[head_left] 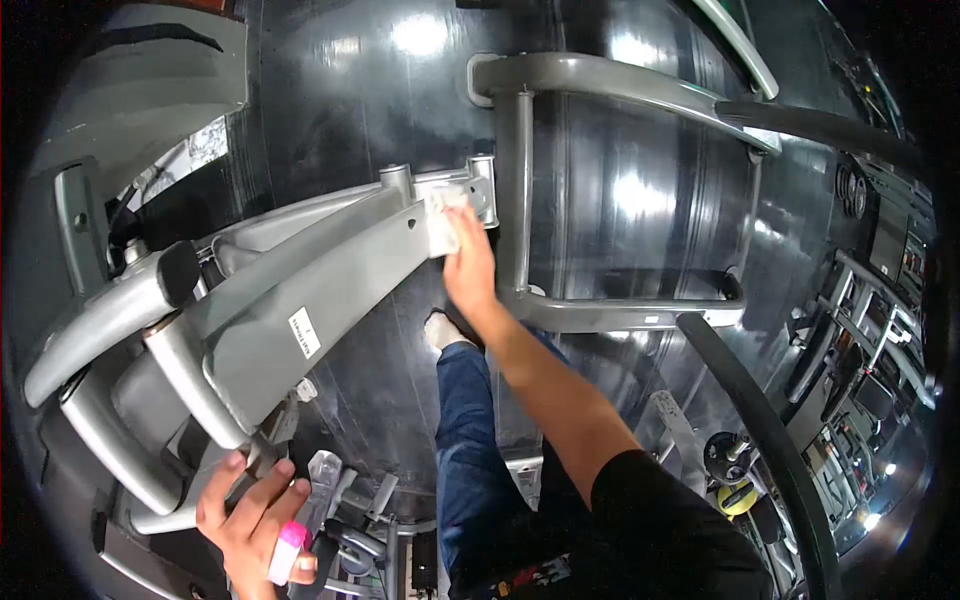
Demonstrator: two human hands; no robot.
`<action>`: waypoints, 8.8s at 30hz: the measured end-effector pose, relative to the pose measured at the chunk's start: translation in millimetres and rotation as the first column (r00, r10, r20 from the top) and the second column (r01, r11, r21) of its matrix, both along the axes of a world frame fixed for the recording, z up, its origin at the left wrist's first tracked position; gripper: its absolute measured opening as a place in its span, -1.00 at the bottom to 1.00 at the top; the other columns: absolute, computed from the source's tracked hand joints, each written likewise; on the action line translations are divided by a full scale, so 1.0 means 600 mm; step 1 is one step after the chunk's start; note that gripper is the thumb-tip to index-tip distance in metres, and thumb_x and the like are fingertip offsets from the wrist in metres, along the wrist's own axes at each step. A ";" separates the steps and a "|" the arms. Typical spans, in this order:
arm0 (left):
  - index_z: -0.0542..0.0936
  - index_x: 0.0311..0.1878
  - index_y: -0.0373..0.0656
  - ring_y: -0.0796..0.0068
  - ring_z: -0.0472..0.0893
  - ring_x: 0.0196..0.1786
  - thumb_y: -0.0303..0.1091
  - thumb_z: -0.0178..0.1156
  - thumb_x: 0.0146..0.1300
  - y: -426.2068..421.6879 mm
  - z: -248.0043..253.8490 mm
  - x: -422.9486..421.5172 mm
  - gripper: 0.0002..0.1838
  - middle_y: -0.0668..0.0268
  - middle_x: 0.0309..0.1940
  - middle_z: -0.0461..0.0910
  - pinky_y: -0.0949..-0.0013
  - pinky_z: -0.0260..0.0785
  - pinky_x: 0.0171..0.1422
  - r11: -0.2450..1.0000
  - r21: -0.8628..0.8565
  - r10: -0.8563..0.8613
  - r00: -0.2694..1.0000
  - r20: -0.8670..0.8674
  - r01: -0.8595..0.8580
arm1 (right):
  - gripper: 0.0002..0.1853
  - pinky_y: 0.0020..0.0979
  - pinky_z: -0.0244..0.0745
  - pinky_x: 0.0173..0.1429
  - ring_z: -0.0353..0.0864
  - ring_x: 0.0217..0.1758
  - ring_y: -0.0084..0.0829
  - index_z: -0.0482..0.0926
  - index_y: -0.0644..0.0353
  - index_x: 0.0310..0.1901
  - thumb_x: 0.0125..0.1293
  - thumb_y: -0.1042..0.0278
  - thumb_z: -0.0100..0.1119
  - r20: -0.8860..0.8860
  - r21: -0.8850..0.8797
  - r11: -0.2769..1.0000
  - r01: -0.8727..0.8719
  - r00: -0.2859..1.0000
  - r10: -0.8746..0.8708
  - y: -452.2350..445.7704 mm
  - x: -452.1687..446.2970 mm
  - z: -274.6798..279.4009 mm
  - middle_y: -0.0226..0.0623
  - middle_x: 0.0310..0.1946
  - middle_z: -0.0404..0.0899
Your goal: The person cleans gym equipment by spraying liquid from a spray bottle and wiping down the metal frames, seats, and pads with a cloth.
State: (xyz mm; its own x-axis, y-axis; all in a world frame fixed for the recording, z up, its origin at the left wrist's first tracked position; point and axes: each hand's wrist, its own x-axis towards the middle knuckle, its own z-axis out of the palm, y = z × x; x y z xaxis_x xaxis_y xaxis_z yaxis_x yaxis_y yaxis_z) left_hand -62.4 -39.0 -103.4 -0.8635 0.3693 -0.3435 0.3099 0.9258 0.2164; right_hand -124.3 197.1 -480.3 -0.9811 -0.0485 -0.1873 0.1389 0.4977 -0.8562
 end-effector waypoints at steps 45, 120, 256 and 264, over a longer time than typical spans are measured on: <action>0.69 -0.35 -0.15 0.04 0.59 0.13 0.32 -0.28 0.16 0.032 -0.024 0.003 -0.26 0.33 -0.33 0.73 0.03 0.40 0.13 0.969 0.135 0.234 0.949 -0.209 -0.209 | -0.62 -0.40 0.45 0.10 0.56 0.07 -0.44 0.41 0.18 0.25 0.54 0.16 -0.06 0.670 -0.460 0.667 0.586 0.722 -0.172 0.038 0.055 0.076 -0.30 0.07 0.57; 0.50 -0.35 -0.19 0.32 0.59 -0.41 -0.21 0.37 0.09 0.167 -0.139 0.291 -0.71 0.19 -0.42 0.57 0.35 0.45 -0.28 0.167 0.797 0.589 0.707 0.392 -0.581 | -0.49 -0.28 0.47 0.08 0.63 -0.04 -0.25 0.52 0.40 0.05 0.47 -0.01 0.04 0.319 -0.324 0.937 0.129 0.948 -0.020 -0.083 0.021 0.269 -0.04 -0.09 0.66; 0.54 -0.43 -0.24 0.65 0.39 -0.57 -0.28 0.32 0.21 0.273 -0.302 0.011 -0.76 0.39 -0.68 0.45 0.44 0.30 -0.45 0.315 0.482 0.755 0.524 0.394 -0.818 | -0.55 -0.32 0.32 0.34 0.49 0.25 -0.30 0.38 0.28 0.29 0.54 0.15 -0.11 0.665 -0.306 0.871 0.385 0.741 -0.094 0.172 0.164 0.067 -0.11 0.13 0.57; 0.54 -0.36 -0.20 0.27 0.60 -0.52 -0.33 0.33 0.17 0.266 -0.310 0.066 -0.82 0.18 -0.53 0.60 0.32 0.42 -0.34 0.250 0.437 0.763 0.454 0.461 -0.864 | -0.51 -0.06 -0.02 0.57 0.16 0.52 -0.04 0.44 0.13 0.30 0.31 0.53 0.01 -0.092 -0.233 0.943 -0.238 0.971 0.222 0.027 0.021 0.115 -0.06 0.39 0.31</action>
